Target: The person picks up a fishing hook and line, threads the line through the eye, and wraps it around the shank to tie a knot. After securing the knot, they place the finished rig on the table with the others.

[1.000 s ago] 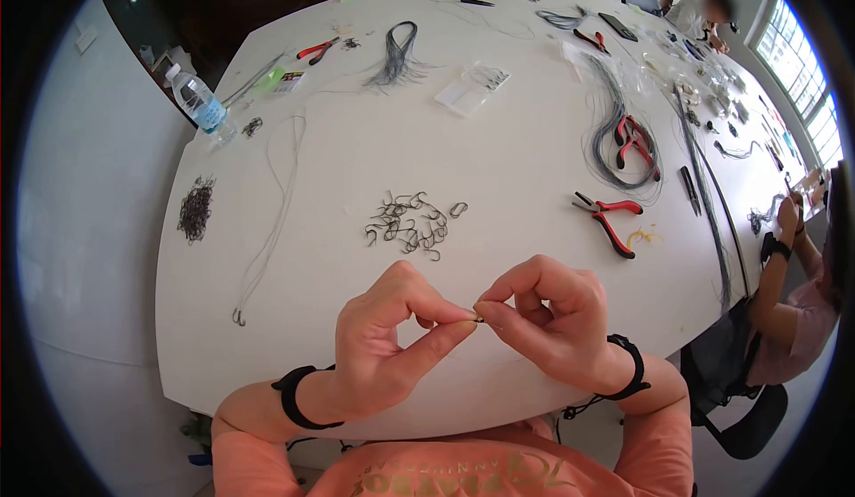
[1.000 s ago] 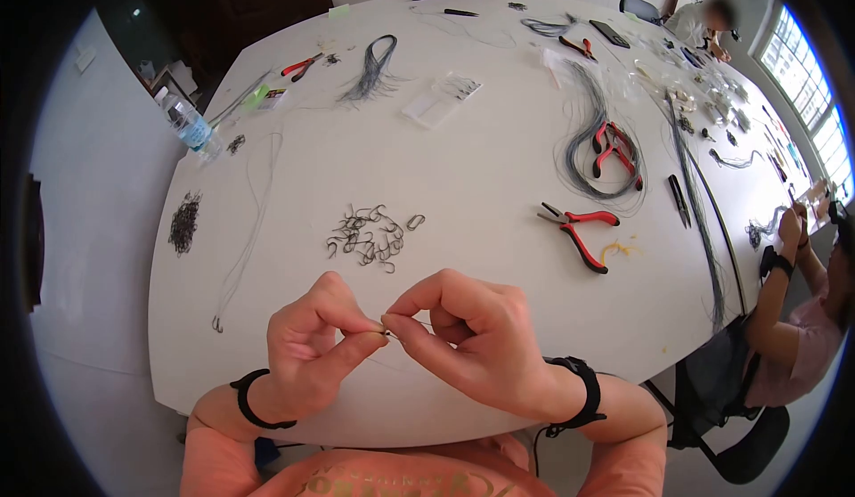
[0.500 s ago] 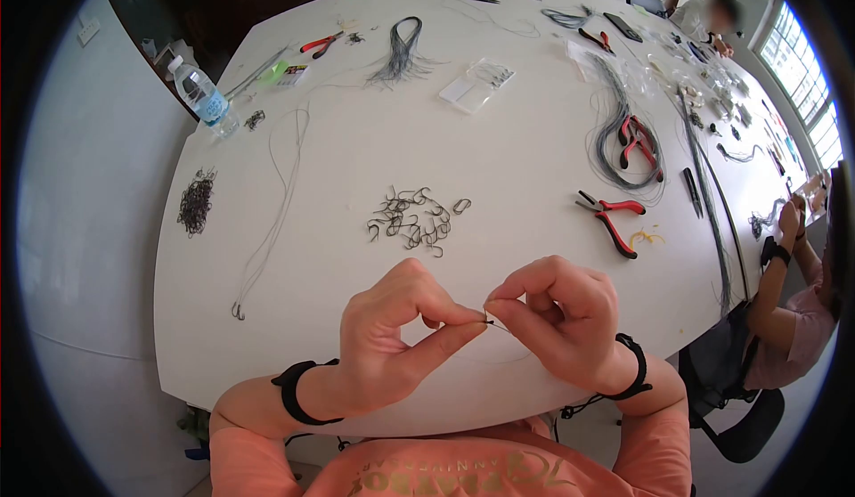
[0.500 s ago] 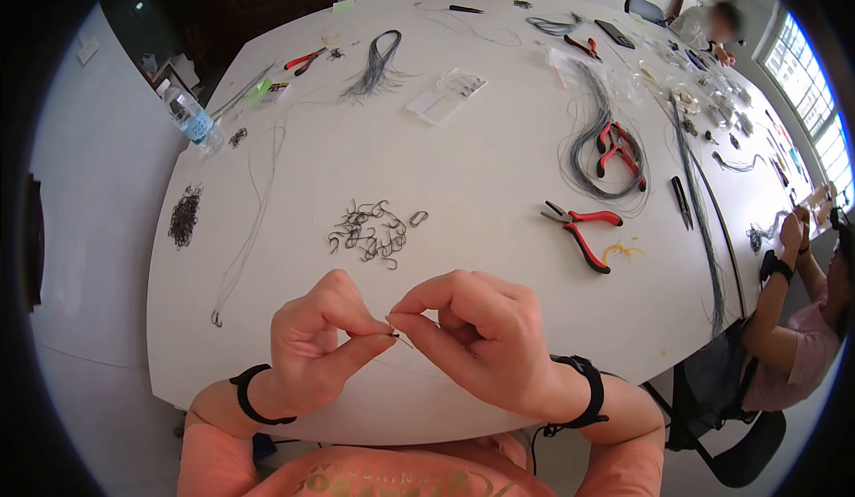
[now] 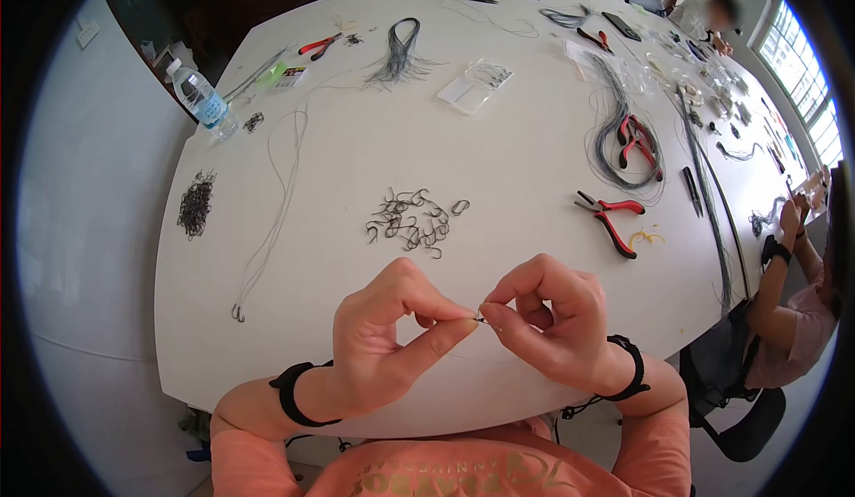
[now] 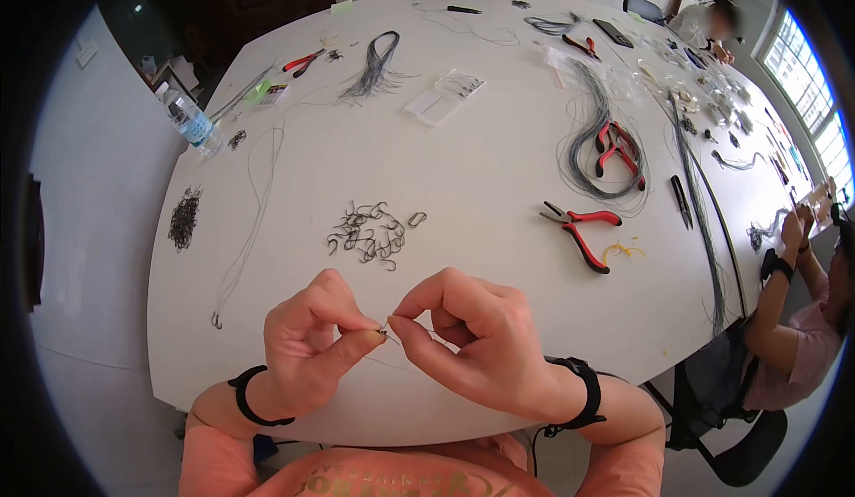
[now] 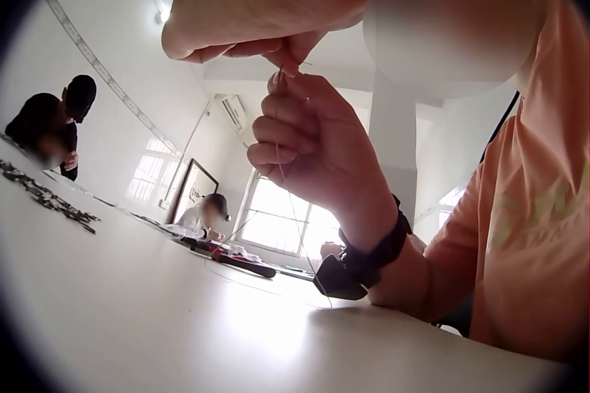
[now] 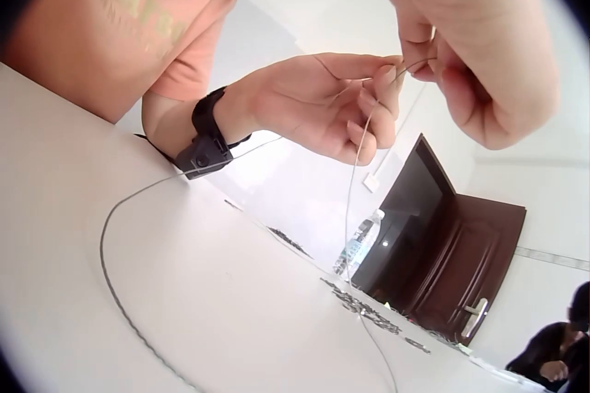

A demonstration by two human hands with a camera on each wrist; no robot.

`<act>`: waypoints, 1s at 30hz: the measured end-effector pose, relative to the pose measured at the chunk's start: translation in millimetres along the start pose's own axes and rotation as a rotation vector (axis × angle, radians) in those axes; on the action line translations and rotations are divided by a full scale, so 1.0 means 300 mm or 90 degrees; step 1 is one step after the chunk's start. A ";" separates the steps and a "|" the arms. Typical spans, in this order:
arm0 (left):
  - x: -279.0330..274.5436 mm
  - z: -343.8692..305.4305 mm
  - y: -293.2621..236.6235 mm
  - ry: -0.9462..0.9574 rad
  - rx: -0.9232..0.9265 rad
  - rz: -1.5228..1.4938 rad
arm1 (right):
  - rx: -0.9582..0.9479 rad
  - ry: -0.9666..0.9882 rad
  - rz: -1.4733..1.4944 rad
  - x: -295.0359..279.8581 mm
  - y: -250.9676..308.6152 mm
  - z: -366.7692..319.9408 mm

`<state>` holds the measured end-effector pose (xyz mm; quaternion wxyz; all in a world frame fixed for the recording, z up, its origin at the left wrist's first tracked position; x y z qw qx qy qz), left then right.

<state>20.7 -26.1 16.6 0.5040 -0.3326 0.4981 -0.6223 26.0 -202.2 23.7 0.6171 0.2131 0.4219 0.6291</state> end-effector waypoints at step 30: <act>-0.006 0.002 0.026 -0.029 -0.052 -0.002 | -0.231 0.016 -0.233 0.012 0.032 0.007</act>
Point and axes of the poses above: each hand's wrist, its own z-axis towards the middle knuckle, its own x-axis out of the palm, y = z × x, the point moved 5 cm from there along z, towards the middle knuckle, and after that the axes turned 10 degrees about -x, right-handed, at the moved point
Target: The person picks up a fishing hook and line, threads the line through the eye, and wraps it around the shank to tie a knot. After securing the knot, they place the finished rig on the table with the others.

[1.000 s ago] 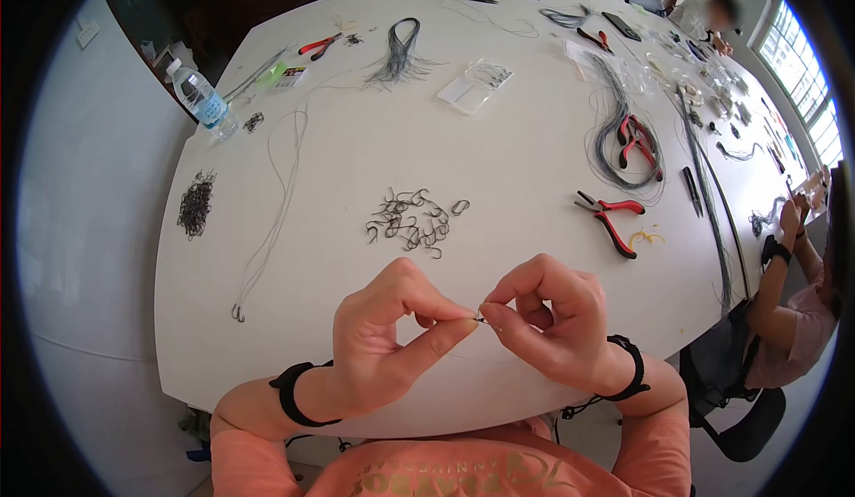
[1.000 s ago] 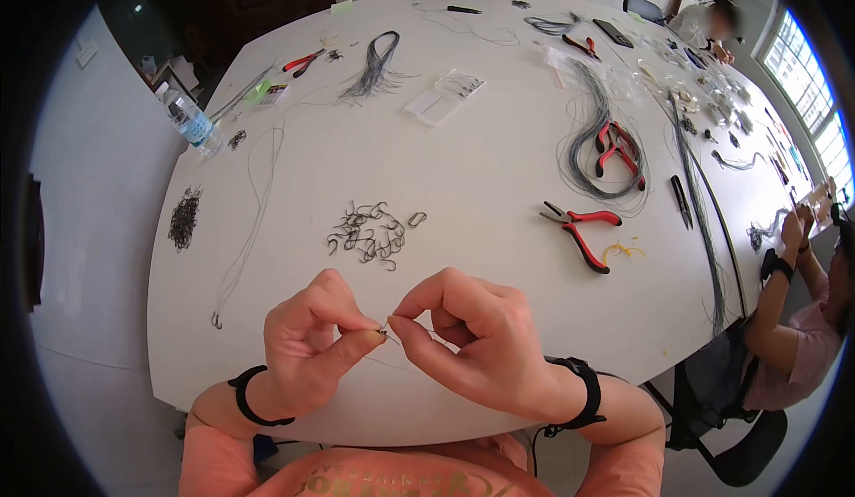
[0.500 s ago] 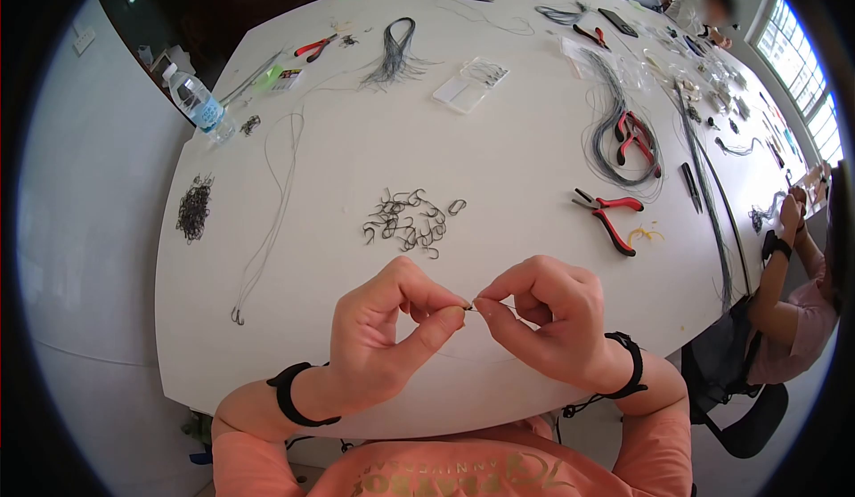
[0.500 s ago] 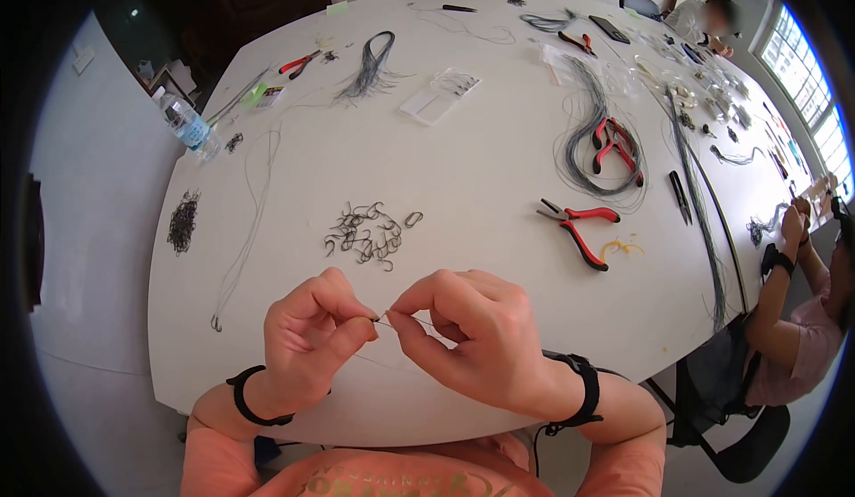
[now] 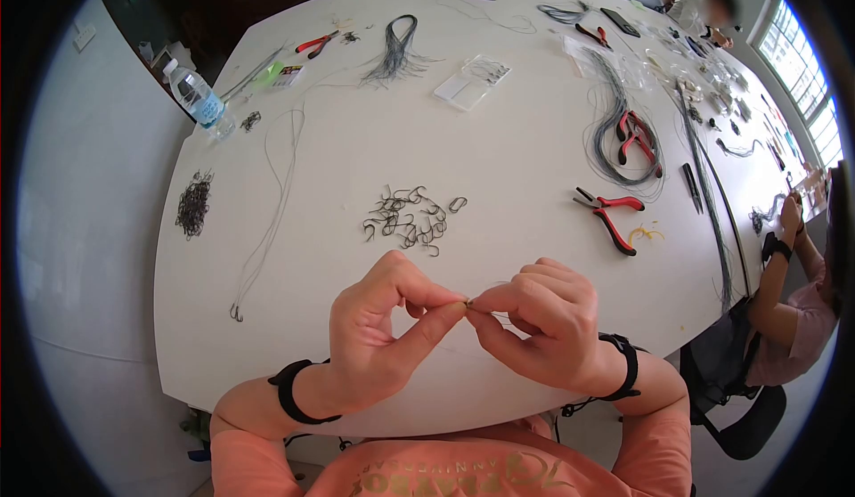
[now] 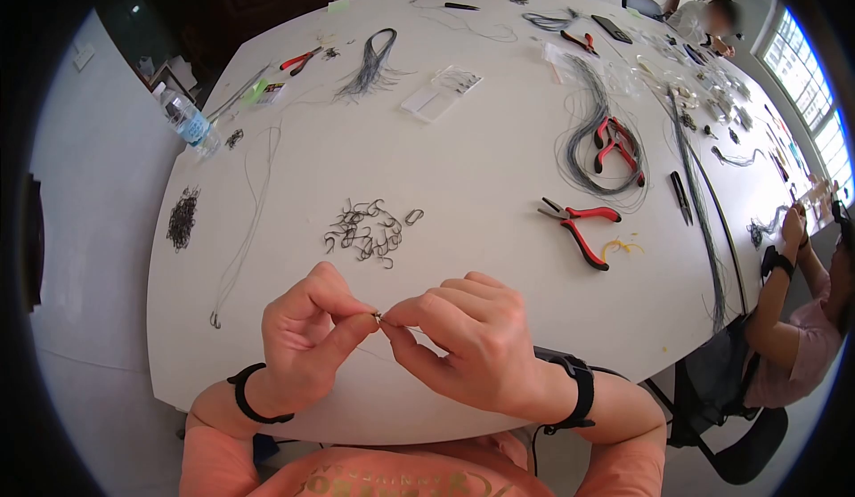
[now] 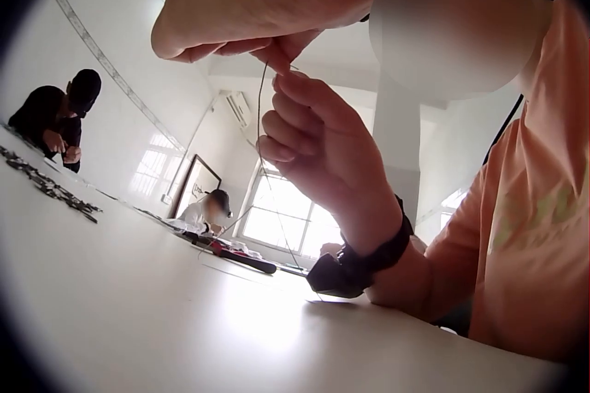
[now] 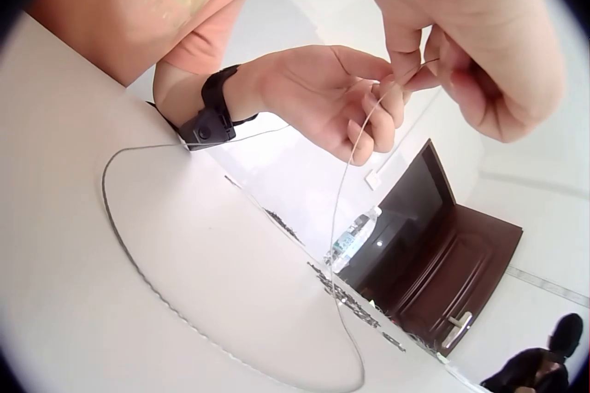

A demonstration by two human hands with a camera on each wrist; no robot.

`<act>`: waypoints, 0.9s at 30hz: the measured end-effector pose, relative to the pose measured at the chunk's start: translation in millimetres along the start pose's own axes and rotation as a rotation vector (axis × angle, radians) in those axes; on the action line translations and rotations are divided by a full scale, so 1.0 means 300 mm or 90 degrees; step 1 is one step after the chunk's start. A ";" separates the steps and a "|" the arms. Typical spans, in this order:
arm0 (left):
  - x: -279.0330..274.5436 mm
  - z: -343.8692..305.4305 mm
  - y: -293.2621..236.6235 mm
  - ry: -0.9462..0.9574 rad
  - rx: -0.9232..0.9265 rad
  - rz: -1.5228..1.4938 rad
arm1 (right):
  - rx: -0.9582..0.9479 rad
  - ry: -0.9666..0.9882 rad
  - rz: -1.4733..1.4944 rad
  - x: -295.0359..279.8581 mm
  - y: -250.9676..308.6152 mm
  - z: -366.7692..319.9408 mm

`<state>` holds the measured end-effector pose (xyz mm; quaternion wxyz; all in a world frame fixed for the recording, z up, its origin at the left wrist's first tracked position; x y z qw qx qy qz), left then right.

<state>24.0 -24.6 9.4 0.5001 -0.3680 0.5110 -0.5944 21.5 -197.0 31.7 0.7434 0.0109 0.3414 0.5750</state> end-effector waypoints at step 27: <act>0.012 0.033 -0.070 0.014 0.235 0.390 | -0.193 0.089 -0.202 -0.041 0.018 0.019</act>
Point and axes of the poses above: each hand's wrist, its own z-axis towards the middle knuckle, its own x-axis out of the palm, y = z × x, the point moved 5 cm from there along z, towards the middle knuckle, and after that the axes turned 10 degrees about -x, right-handed, at the moved point
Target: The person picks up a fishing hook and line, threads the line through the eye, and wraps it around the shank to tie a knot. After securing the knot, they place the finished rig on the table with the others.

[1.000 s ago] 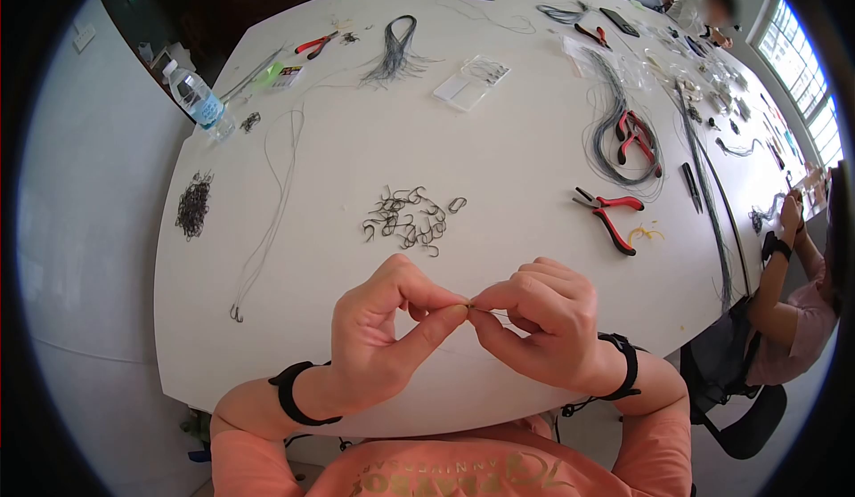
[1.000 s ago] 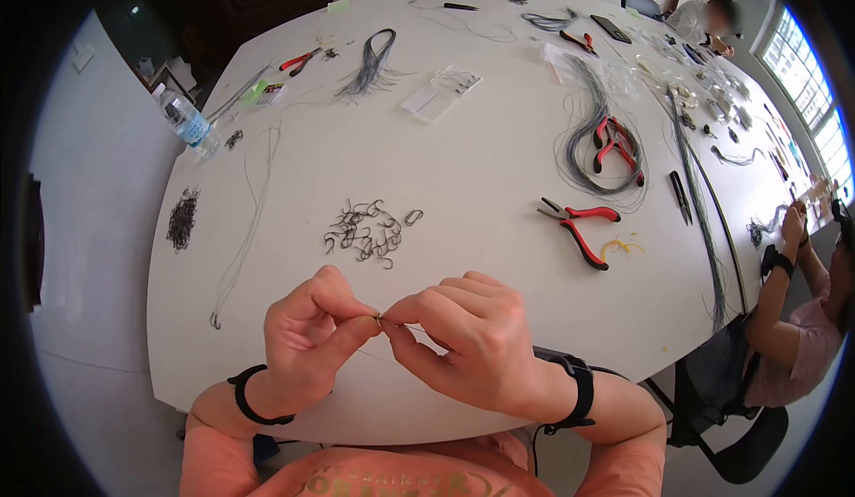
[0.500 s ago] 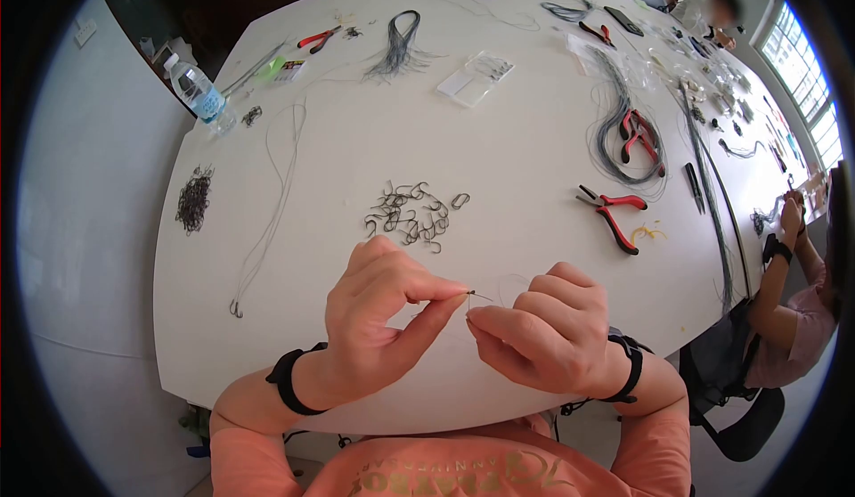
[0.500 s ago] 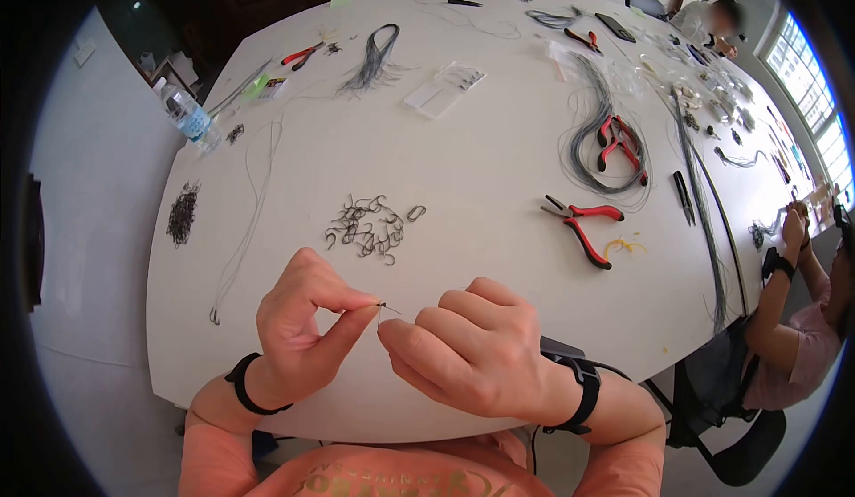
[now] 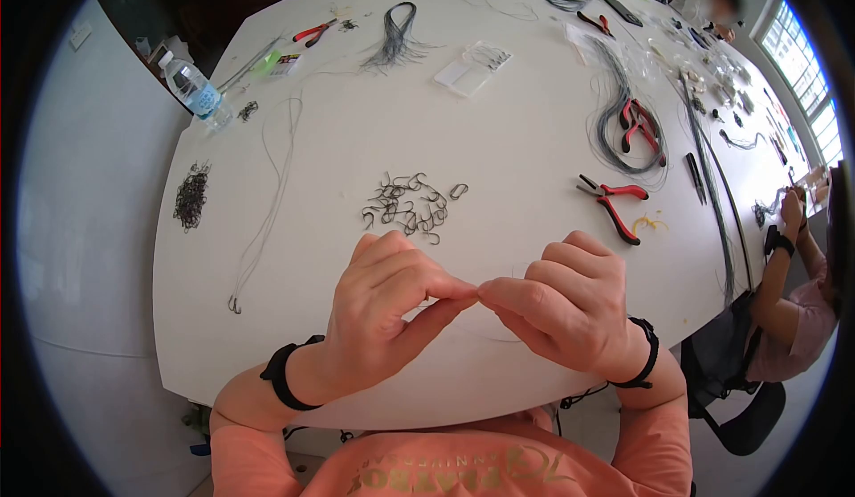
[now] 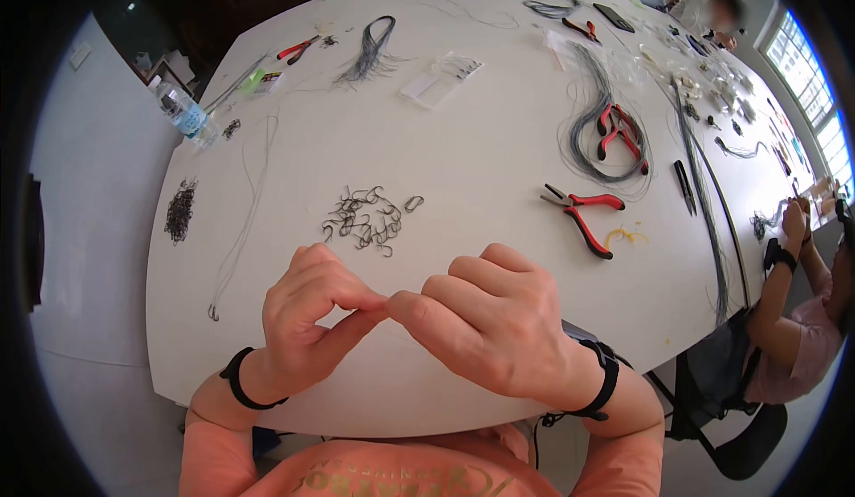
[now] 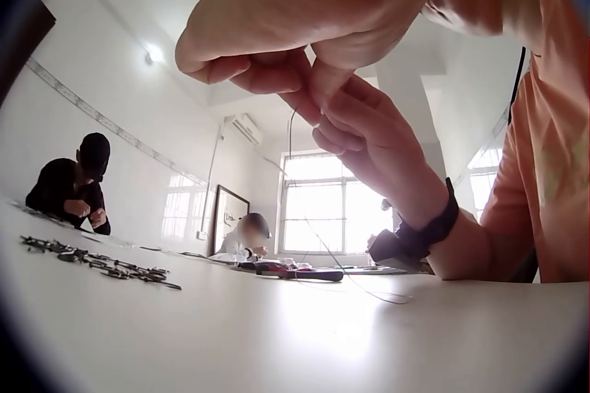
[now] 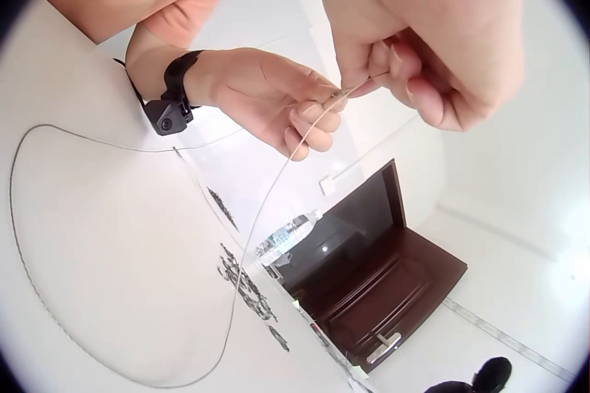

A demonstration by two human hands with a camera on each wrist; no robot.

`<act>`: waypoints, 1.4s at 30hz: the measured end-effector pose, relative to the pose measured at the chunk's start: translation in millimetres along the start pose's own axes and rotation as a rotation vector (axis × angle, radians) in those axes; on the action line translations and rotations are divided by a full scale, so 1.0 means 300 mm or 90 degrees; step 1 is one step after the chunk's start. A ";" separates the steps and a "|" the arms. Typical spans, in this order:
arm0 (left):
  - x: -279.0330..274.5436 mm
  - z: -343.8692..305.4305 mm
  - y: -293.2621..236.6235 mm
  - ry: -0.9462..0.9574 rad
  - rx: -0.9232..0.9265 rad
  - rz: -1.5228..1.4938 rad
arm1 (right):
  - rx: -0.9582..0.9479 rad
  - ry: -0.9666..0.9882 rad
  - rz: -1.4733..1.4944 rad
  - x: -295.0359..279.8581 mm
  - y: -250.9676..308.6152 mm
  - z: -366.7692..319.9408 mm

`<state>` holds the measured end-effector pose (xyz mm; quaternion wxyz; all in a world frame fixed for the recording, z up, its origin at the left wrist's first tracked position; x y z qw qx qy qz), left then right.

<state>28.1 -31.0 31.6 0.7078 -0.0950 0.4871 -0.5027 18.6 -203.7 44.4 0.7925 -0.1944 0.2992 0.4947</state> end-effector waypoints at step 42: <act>0.018 -0.016 -0.017 -0.027 0.068 0.059 | 0.304 0.076 0.345 0.024 -0.045 -0.018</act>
Point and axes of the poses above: each hand's wrist, its own z-axis towards the middle knuckle, its own x-axis out of the palm, y = z × x, the point moved 5 cm from there along z, towards the middle knuckle, and after that the axes turned 10 degrees about -x, right-handed, at the moved point
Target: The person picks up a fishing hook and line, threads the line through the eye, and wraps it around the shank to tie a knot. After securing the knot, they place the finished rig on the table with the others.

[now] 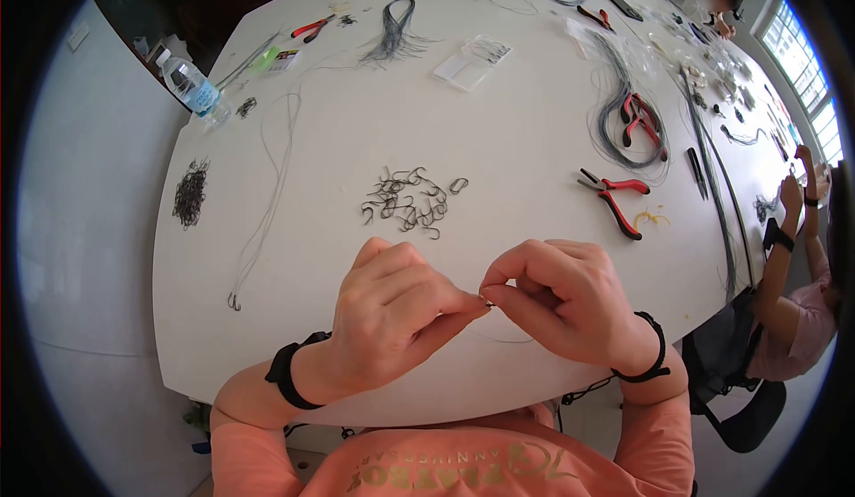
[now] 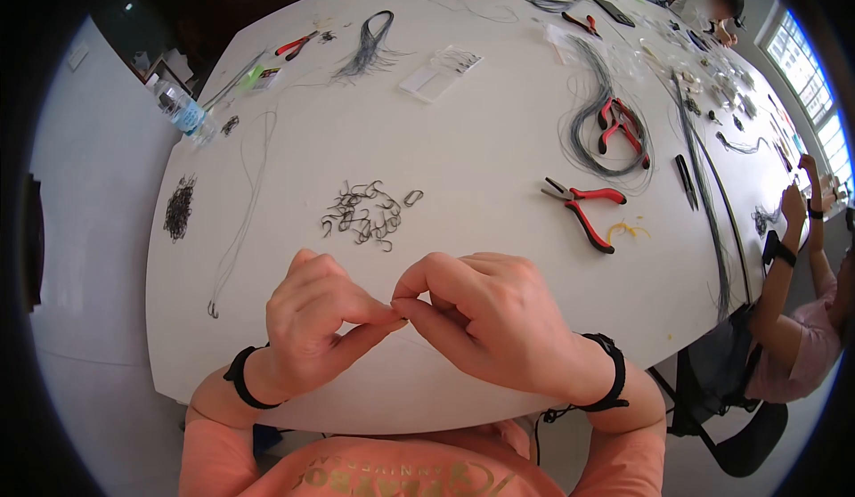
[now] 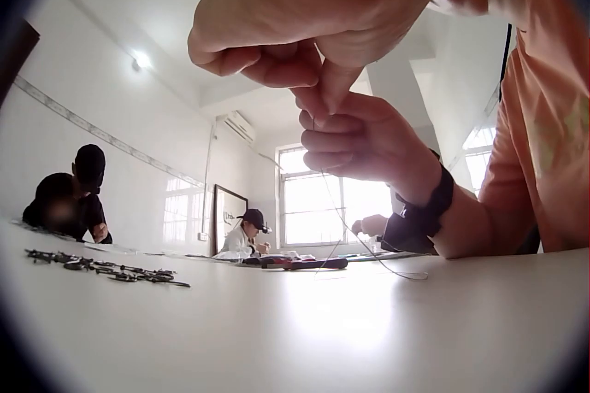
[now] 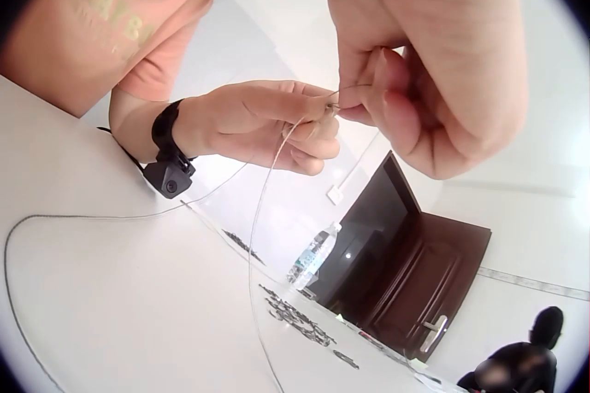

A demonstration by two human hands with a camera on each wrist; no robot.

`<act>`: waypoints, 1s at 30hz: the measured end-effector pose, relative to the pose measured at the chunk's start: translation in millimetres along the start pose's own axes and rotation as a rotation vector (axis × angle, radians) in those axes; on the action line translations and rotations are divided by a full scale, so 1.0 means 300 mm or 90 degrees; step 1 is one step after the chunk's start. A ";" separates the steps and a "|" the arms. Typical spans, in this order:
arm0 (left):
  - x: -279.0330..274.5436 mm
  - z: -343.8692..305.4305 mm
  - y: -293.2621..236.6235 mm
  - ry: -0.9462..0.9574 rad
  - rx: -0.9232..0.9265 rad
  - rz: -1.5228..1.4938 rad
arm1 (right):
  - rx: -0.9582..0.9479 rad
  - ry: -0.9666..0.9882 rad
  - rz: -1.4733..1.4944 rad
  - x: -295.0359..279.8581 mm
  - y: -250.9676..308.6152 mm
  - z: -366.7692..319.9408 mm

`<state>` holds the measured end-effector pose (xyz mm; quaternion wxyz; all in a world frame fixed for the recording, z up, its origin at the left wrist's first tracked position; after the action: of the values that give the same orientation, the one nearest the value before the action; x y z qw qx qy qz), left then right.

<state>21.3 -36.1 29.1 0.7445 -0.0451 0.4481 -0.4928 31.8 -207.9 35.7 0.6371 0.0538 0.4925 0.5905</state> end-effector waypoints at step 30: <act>-0.027 0.000 0.002 -0.032 0.020 0.029 | 0.015 0.005 0.029 -0.034 0.037 -0.011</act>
<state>20.8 -29.5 33.9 0.7673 -0.0355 0.4221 -0.4815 23.6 -214.6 47.0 0.6211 0.0701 0.5002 0.5993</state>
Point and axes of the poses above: each hand's wrist, its own z-axis towards the middle knuckle, its own x-axis out of the palm, y = z × x, the point moved 5 cm from there along z, towards the middle knuckle, and after that the axes turned 10 degrees about -x, right-handed, at the moved point
